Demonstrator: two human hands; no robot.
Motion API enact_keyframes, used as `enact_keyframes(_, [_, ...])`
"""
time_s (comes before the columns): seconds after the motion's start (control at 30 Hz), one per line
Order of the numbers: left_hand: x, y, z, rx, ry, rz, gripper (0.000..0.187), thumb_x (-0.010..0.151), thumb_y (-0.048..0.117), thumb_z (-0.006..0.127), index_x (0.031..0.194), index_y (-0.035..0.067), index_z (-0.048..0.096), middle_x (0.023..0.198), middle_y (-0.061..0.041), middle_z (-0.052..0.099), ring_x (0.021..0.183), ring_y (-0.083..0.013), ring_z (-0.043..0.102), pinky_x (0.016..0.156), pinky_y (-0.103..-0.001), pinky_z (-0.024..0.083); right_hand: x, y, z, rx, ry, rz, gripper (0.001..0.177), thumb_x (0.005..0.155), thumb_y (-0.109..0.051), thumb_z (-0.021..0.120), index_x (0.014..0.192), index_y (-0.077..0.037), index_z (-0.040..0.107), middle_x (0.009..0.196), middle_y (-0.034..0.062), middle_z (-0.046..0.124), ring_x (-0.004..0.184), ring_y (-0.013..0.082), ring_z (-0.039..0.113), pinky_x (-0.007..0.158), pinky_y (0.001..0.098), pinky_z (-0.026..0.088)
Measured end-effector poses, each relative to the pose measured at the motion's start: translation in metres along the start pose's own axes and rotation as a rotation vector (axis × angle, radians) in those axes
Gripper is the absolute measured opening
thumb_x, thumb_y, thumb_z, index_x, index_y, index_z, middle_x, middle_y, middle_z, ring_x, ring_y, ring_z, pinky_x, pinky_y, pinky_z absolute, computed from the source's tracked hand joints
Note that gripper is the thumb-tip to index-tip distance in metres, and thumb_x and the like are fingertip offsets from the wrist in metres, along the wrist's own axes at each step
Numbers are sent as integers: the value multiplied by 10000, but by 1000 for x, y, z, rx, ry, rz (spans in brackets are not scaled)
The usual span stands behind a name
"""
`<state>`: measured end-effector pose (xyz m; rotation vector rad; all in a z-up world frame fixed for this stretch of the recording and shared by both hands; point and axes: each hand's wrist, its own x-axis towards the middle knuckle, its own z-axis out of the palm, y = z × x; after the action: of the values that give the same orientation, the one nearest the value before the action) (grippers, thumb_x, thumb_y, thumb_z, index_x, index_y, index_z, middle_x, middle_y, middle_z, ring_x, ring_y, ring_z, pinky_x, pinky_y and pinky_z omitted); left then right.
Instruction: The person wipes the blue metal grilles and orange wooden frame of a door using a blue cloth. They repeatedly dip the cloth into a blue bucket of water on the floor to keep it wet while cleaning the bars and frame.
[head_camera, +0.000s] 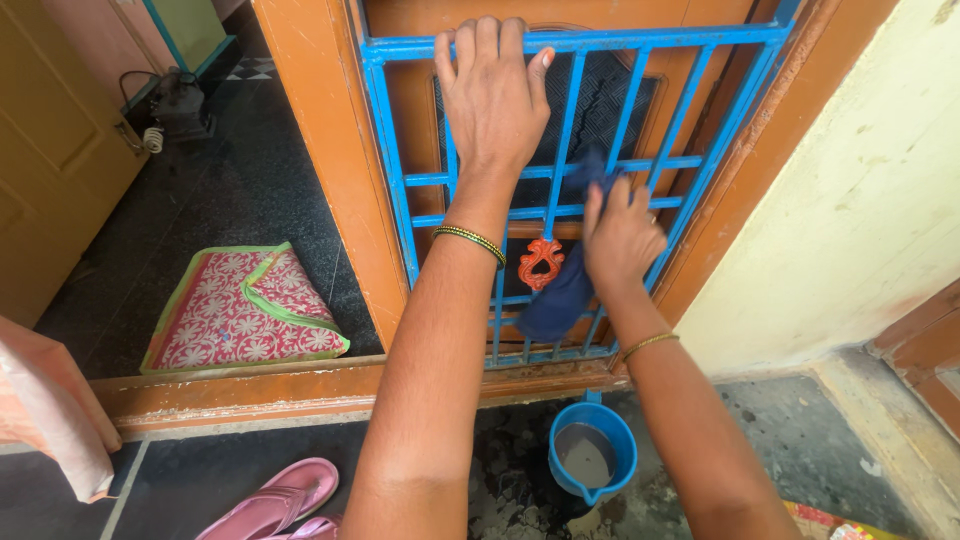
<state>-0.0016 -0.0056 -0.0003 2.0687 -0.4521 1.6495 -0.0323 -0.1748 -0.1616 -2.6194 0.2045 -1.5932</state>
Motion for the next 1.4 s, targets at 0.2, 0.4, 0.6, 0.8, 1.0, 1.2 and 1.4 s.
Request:
enact_keyframes(0.2, [0, 1, -3, 21, -18, 6, 297, 972, 318, 651, 1103, 52, 629, 1080, -142, 576, 1166, -339, 515, 1126, -537, 287, -62, 13, 7, 62, -195, -57, 366, 1002, -419, 578, 1014, -58, 633, 939, 175, 690, 522, 350, 654, 422, 461, 473])
enact_keyframes(0.4, [3, 0, -3, 45, -49, 29, 297, 976, 325, 643, 1101, 57, 620, 1074, -147, 558, 1130, -345, 512, 1109, -550, 284, -2, 12, -16, 144, -21, -77, 347, 1070, -355, 581, 1107, -13, 627, 1055, 202, 691, 608, 357, 659, 477, 465, 473])
enact_keyframes(0.6, [1, -1, -2, 34, -51, 17, 296, 978, 320, 648, 1105, 54, 625, 1076, -143, 563, 1127, -340, 513, 1117, -543, 279, 132, -2, -41, 35, 128, -91, 423, 1043, -490, 636, 1106, -73, 602, 1072, 160, 657, 705, 367, 689, 583, 503, 502])
enact_keyframes(0.8, [0, -1, 2, -10, 18, -13, 335, 947, 327, 673, 1122, 42, 647, 1094, -120, 589, 1176, -315, 522, 1136, -525, 278, 46, -1, -22, 25, -29, -19, 451, 1017, -468, 644, 1173, -47, 593, 1038, 180, 643, 585, 349, 665, 467, 494, 483])
enact_keyframes(1.0, [-1, -4, 1, -24, -7, 20, 322, 959, 326, 673, 1123, 50, 646, 1080, -120, 586, 1151, -315, 524, 1118, -520, 288, -16, -1, -2, 78, -151, 95, 382, 938, -389, 675, 1144, -70, 633, 1099, 181, 684, 601, 373, 677, 486, 507, 497])
enact_keyframes(1.2, [3, -3, -5, -12, -29, 28, 295, 971, 332, 658, 1092, 64, 636, 1056, -130, 570, 1121, -321, 518, 1092, -506, 302, 30, -2, -27, 248, -175, 278, 386, 873, -447, 772, 990, -91, 679, 939, 149, 721, 813, 418, 698, 717, 555, 513])
enact_keyframes(1.4, [1, -4, -2, -1, -36, 27, 287, 977, 338, 654, 1084, 73, 639, 1051, -120, 574, 1134, -315, 521, 1088, -500, 303, 117, -5, -39, 275, 129, 113, 386, 838, -399, 825, 953, -73, 655, 977, 133, 668, 822, 412, 677, 663, 537, 504])
